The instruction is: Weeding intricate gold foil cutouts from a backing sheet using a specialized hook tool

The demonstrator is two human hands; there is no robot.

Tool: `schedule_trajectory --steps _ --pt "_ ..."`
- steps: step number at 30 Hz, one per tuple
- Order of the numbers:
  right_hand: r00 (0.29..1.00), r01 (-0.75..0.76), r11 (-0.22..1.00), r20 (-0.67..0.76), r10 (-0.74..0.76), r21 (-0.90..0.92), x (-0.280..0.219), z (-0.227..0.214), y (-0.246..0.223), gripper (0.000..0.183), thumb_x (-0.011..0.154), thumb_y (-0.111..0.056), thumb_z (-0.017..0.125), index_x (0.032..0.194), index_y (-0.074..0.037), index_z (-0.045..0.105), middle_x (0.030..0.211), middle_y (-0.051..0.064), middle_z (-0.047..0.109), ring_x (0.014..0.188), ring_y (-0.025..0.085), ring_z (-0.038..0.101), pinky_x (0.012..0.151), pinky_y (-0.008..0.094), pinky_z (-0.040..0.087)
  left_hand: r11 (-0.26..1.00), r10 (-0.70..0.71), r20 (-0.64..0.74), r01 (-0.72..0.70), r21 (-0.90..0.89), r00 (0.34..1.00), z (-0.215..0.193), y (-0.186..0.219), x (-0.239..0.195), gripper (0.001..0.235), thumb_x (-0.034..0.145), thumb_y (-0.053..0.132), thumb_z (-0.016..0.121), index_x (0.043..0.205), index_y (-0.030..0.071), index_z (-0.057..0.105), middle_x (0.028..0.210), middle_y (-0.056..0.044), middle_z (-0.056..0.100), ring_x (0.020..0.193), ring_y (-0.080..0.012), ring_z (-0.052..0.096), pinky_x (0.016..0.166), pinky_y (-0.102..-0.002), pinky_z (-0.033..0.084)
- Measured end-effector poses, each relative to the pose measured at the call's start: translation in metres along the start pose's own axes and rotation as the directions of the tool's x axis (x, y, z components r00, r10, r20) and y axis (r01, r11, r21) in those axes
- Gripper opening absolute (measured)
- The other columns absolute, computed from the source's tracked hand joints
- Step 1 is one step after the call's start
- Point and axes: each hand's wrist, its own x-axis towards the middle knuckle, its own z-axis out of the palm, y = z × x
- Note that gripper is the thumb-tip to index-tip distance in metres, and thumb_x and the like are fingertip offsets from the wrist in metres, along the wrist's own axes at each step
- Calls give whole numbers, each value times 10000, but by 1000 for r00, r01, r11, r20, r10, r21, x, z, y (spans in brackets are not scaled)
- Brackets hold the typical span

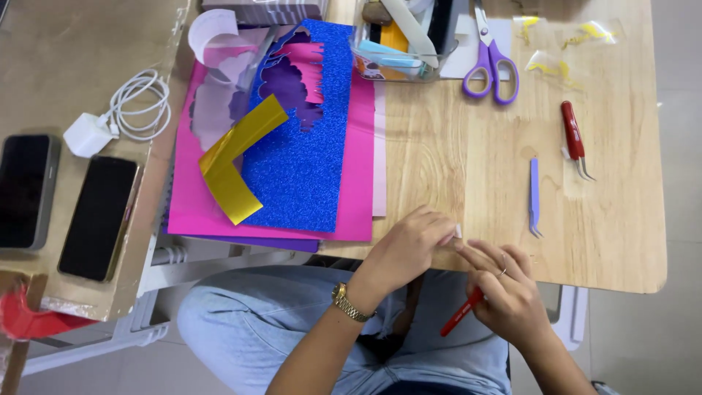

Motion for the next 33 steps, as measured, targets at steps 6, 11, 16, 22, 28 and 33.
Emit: schedule_trajectory --steps 6,11,16,22,28,33 --pt "996 -87 995 23 86 39 -15 12 -2 169 933 74 519 805 -26 566 1267 121 705 1217 281 677 979 444 480 993 72 104 -81 84 992 -4 12 7 56 934 27 522 895 4 490 913 -161 564 952 -333 514 842 -425 452" --pt "989 -144 989 31 143 30 -22 17 -4 218 920 51 515 741 -72 520 1281 113 700 1244 274 658 1037 435 457 992 68 73 -75 98 995 -9 14 7 133 1040 80 567 947 -12 545 921 -117 583 973 -301 560 868 -394 498" --pt "984 -175 982 37 173 65 -23 17 -4 204 905 56 488 751 -72 527 1315 142 683 1242 299 662 1039 452 458 999 -17 64 14 44 998 -12 14 12 114 1037 65 590 950 -6 573 883 -113 612 850 -277 561 770 -388 489" --pt "972 -230 973 60 228 29 -16 17 -11 159 936 -18 520 792 -85 540 1359 147 658 1274 300 639 1103 460 418 991 -120 -47 122 54 992 -3 21 15 155 1030 22 563 877 9 546 873 -118 629 791 -289 598 755 -394 478" --pt "962 -266 963 83 262 39 -17 18 -10 201 951 -31 539 755 -77 538 1360 100 661 1268 317 633 1079 472 426 973 -228 -145 231 9 963 3 16 16 373 943 -37 677 765 87 373 802 -52 598 702 -219 557 685 -346 457" --pt "969 -239 970 76 234 55 -16 16 -7 214 955 -49 564 746 -78 526 1339 110 670 1256 328 638 1060 478 454 948 -318 -140 316 -33 938 1 17 20 337 948 -2 653 766 92 387 786 -50 622 692 -211 578 665 -346 457"
